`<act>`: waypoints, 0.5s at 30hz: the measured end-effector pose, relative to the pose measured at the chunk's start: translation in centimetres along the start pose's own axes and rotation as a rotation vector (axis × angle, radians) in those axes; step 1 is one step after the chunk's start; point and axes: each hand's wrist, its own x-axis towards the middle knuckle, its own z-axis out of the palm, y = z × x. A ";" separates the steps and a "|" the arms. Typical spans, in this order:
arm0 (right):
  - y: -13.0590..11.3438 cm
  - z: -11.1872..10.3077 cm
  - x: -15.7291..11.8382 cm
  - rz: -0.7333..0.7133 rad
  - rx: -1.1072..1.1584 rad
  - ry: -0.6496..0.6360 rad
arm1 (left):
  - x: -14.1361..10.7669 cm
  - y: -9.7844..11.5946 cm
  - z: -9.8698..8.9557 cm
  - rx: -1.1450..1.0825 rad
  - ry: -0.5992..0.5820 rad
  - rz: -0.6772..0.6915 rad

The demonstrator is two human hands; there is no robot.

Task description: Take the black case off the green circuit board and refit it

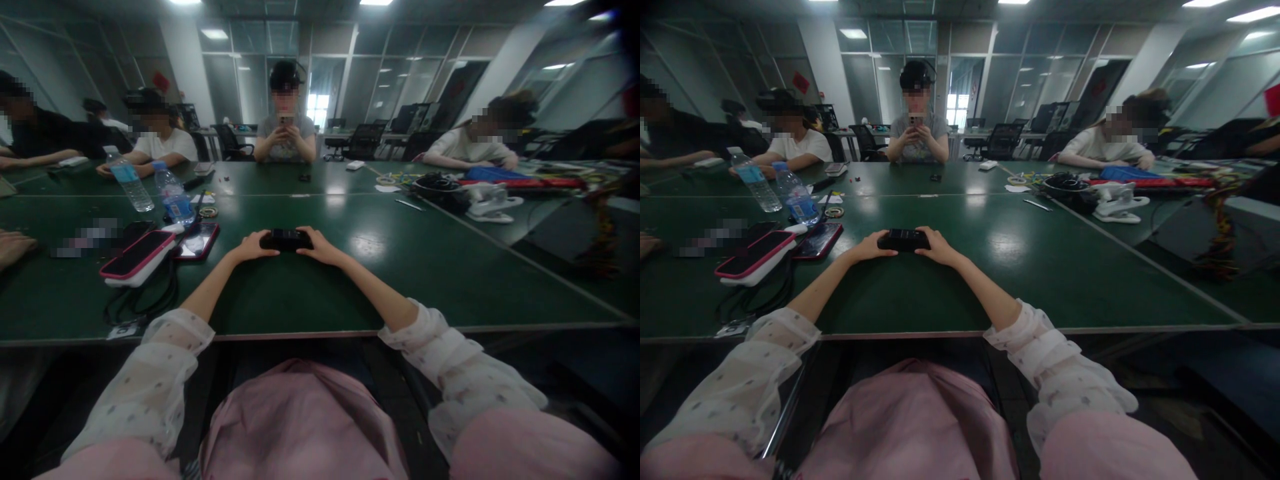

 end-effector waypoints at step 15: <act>-0.1 -0.1 0.1 0.002 -0.005 -0.001 | 0.8 -1.1 0.6 0.029 0.009 0.026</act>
